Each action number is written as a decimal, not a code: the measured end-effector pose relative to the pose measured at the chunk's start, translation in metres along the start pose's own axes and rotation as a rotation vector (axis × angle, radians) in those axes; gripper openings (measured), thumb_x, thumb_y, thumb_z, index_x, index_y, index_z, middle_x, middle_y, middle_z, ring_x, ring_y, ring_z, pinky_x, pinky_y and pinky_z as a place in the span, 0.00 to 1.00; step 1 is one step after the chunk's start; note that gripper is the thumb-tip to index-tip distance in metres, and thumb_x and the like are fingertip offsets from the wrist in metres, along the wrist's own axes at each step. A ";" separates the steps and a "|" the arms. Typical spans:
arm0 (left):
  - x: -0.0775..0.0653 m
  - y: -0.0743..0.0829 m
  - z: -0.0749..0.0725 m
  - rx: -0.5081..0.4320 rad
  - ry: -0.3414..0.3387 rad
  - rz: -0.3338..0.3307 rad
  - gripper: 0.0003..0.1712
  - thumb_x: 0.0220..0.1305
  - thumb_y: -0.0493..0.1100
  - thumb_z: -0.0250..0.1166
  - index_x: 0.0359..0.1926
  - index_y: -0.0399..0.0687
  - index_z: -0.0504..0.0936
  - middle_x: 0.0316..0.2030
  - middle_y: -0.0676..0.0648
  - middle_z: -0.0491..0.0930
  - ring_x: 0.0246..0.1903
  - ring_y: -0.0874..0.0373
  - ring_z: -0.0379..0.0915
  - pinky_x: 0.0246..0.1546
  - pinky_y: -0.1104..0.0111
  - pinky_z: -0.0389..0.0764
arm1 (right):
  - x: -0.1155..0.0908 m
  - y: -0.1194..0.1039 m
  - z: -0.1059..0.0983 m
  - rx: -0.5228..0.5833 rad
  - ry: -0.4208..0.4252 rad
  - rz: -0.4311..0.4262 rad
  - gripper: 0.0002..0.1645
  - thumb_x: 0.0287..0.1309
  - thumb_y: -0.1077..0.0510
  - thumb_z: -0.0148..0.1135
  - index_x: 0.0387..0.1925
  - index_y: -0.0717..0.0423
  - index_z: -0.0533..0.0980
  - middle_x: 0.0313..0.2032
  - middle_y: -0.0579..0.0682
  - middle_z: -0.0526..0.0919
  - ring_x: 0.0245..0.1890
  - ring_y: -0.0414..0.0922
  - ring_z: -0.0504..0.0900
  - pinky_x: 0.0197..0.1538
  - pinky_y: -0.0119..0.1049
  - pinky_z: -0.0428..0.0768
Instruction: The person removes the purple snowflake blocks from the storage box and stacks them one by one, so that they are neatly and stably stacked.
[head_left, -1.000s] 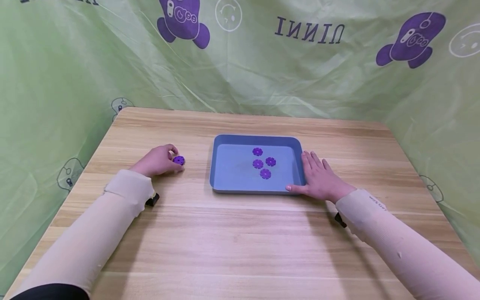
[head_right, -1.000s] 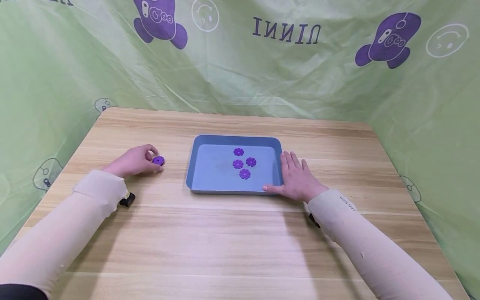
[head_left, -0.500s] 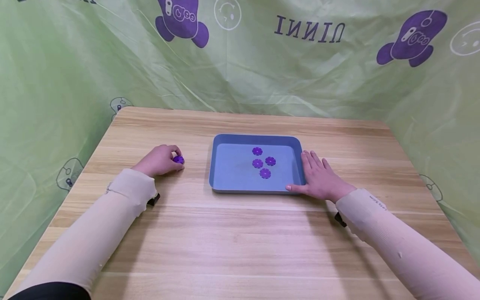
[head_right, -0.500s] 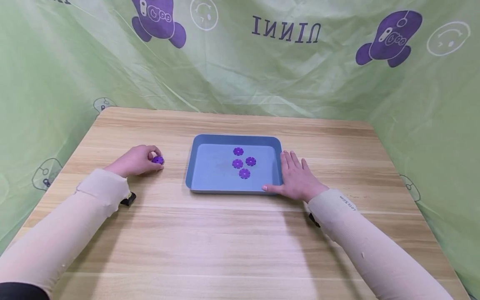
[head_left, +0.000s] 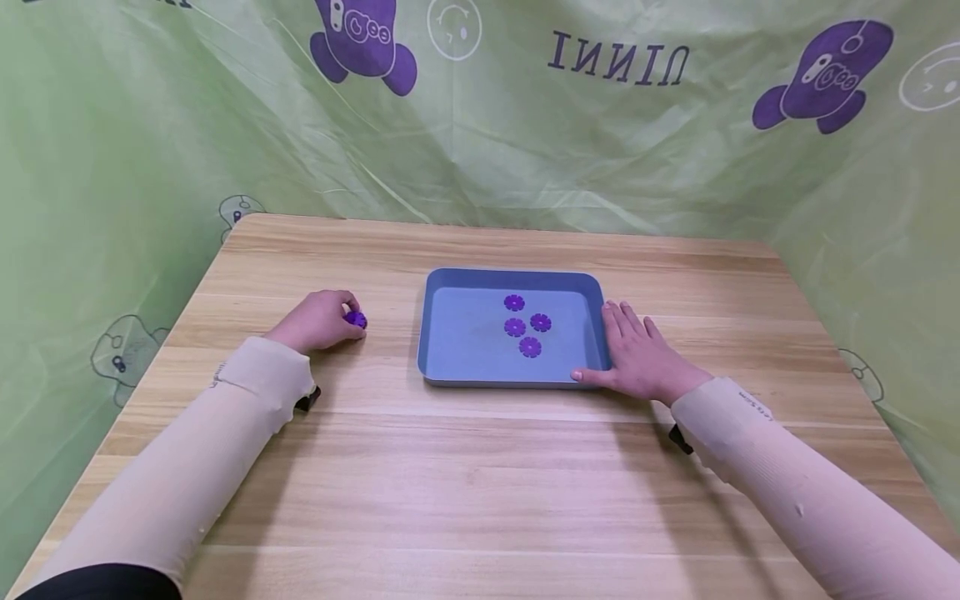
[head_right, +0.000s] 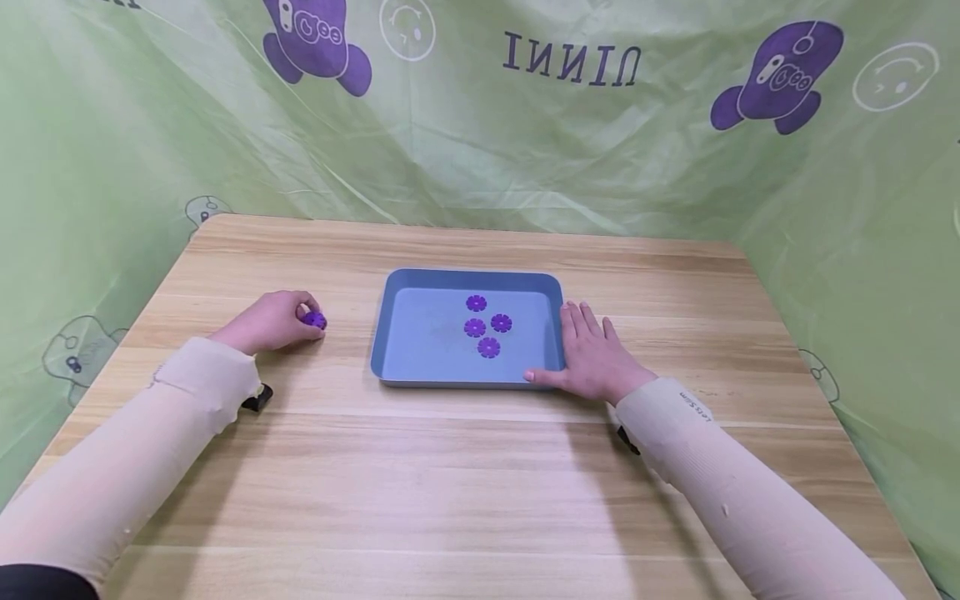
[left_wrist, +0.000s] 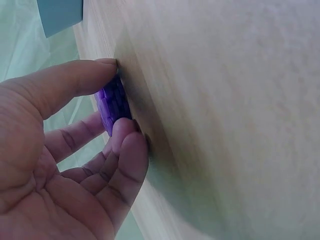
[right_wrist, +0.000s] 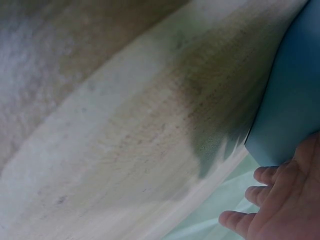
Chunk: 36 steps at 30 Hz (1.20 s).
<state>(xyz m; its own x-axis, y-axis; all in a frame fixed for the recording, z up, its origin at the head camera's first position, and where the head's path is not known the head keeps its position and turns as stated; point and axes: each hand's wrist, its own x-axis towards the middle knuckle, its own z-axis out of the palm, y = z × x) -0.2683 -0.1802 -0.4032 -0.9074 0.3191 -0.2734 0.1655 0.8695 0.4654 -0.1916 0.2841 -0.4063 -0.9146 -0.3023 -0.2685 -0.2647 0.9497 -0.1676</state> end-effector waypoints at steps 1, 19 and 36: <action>0.000 0.000 0.000 0.001 0.004 -0.003 0.20 0.63 0.42 0.71 0.48 0.31 0.78 0.38 0.37 0.81 0.37 0.45 0.75 0.44 0.53 0.77 | 0.000 0.000 0.000 0.000 0.001 -0.001 0.75 0.62 0.21 0.56 0.77 0.77 0.37 0.78 0.73 0.39 0.78 0.68 0.37 0.74 0.67 0.40; -0.003 0.002 -0.006 -0.045 -0.018 -0.053 0.30 0.68 0.51 0.67 0.57 0.29 0.74 0.31 0.43 0.79 0.33 0.50 0.73 0.39 0.59 0.74 | 0.001 0.002 0.004 0.009 0.016 0.000 0.75 0.61 0.22 0.56 0.77 0.77 0.38 0.78 0.73 0.40 0.78 0.69 0.36 0.74 0.68 0.40; 0.008 0.038 -0.037 -0.147 0.066 -0.007 0.29 0.75 0.53 0.56 0.59 0.29 0.73 0.41 0.35 0.82 0.44 0.41 0.80 0.50 0.47 0.78 | 0.000 0.001 0.003 0.023 0.011 0.012 0.75 0.61 0.22 0.57 0.77 0.77 0.39 0.78 0.73 0.41 0.78 0.70 0.38 0.74 0.68 0.40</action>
<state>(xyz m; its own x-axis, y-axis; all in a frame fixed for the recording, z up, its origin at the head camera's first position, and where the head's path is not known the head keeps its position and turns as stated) -0.2838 -0.1587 -0.3569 -0.9325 0.2835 -0.2239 0.1050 0.8058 0.5828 -0.1909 0.2852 -0.4091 -0.9211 -0.2901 -0.2597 -0.2471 0.9510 -0.1859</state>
